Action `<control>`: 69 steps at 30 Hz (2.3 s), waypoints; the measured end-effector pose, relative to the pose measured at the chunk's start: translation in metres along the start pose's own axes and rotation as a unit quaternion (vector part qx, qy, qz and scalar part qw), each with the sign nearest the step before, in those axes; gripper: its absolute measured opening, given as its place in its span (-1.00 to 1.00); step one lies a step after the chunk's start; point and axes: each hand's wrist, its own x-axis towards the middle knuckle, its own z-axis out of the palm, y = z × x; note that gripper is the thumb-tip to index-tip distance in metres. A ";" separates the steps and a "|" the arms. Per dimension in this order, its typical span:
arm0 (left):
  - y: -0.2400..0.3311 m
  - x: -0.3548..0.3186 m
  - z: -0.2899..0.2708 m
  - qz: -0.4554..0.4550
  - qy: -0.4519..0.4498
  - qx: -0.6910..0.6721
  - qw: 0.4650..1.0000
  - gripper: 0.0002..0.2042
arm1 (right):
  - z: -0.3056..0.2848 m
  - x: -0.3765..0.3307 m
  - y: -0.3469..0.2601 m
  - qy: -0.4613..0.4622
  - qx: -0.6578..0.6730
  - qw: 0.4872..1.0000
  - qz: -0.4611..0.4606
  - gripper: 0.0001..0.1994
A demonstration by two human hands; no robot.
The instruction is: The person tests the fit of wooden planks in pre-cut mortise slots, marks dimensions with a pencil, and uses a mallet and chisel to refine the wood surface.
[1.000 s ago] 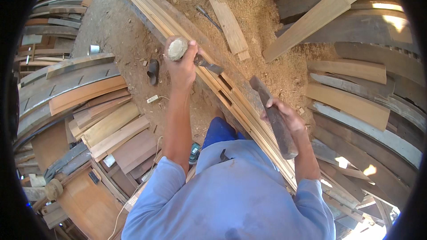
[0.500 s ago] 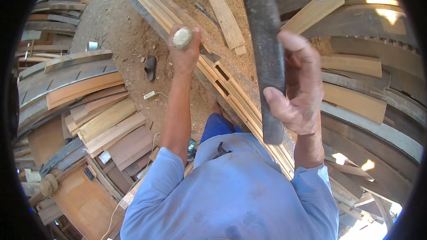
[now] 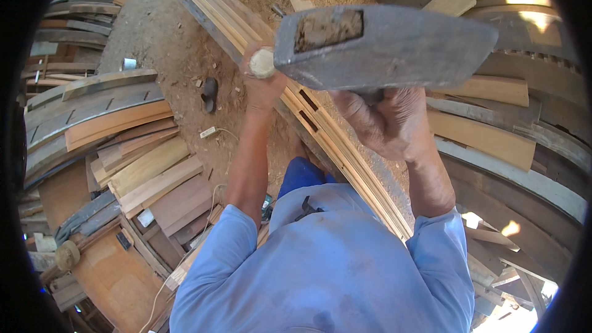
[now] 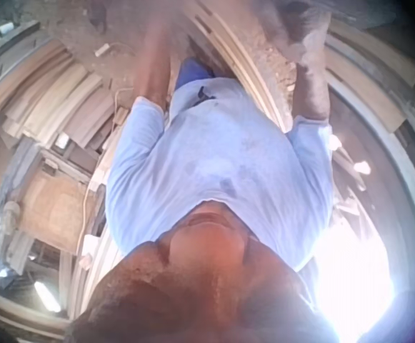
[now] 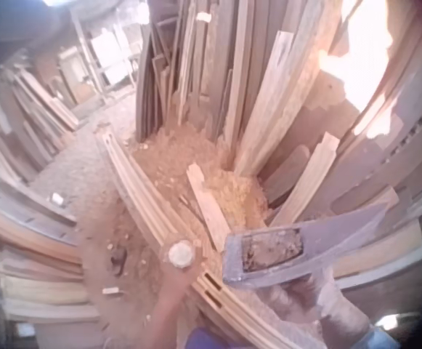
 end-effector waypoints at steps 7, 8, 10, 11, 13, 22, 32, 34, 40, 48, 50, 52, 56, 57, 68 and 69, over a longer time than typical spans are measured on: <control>-0.001 0.010 -0.008 -0.003 0.001 0.033 0.999 -0.80 | -0.001 0.003 0.000 0.018 0.019 0.999 -0.023 -0.72; -0.011 0.005 -0.009 -0.008 -0.009 0.030 0.999 -0.81 | -0.001 0.004 -0.001 0.027 0.026 0.999 -0.020 -0.73; -0.014 0.003 -0.007 -0.012 -0.019 0.026 0.999 -0.82 | 0.001 0.007 -0.006 0.062 0.028 0.997 -0.029 -0.75; -0.016 0.002 -0.006 -0.009 -0.018 0.028 0.999 -0.81 | 0.000 0.007 -0.006 0.066 0.028 0.997 -0.026 -0.74; -0.018 0.001 -0.003 -0.012 -0.016 0.025 0.999 -0.81 | -0.003 0.006 -0.004 0.074 0.028 0.997 -0.019 -0.71; -0.017 0.002 -0.003 -0.006 -0.019 0.026 0.999 -0.82 | -0.003 0.002 -0.001 0.064 0.079 0.995 0.023 -0.71; -0.018 0.001 -0.002 -0.018 -0.020 0.022 0.999 -0.81 | -0.005 0.007 0.007 0.026 0.046 0.997 -0.056 -0.65; -0.018 0.002 0.000 -0.013 -0.020 0.025 0.999 -0.81 | -0.006 0.007 0.008 0.030 0.048 0.997 -0.054 -0.65; -0.010 0.000 0.000 -0.028 -0.023 0.026 0.999 -0.78 | -0.004 0.007 0.004 0.018 0.053 0.998 0.005 -0.68; 0.001 -0.011 0.007 0.050 -0.041 -0.027 0.998 -0.77 | 0.001 0.035 0.021 -0.095 -0.200 0.975 0.001 -0.76; -0.004 -0.017 0.013 0.011 -0.022 -0.063 0.998 -0.75 | 0.001 0.049 0.027 -0.169 -0.320 0.932 0.032 -0.82; -0.008 -0.021 0.012 -0.017 -0.012 -0.076 0.997 -0.72 | 0.007 0.072 0.026 -0.258 -0.453 0.852 0.037 -0.85; -0.010 -0.024 0.006 -0.027 -0.016 -0.005 0.999 -0.67 | 0.006 0.085 0.019 -0.220 -0.433 0.874 -0.025 -0.84; -0.010 -0.022 0.005 -0.019 -0.018 0.029 0.999 -0.66 | 0.006 0.089 0.014 -0.222 -0.425 0.877 -0.024 -0.83; -0.007 -0.007 0.003 -0.081 -0.034 0.033 0.996 -0.76 | 0.015 0.109 -0.005 -0.251 -0.464 0.850 0.006 -0.79; -0.008 -0.004 0.004 -0.075 -0.039 0.043 0.995 -0.76 | 0.015 0.109 -0.004 -0.246 -0.458 0.854 -0.003 -0.78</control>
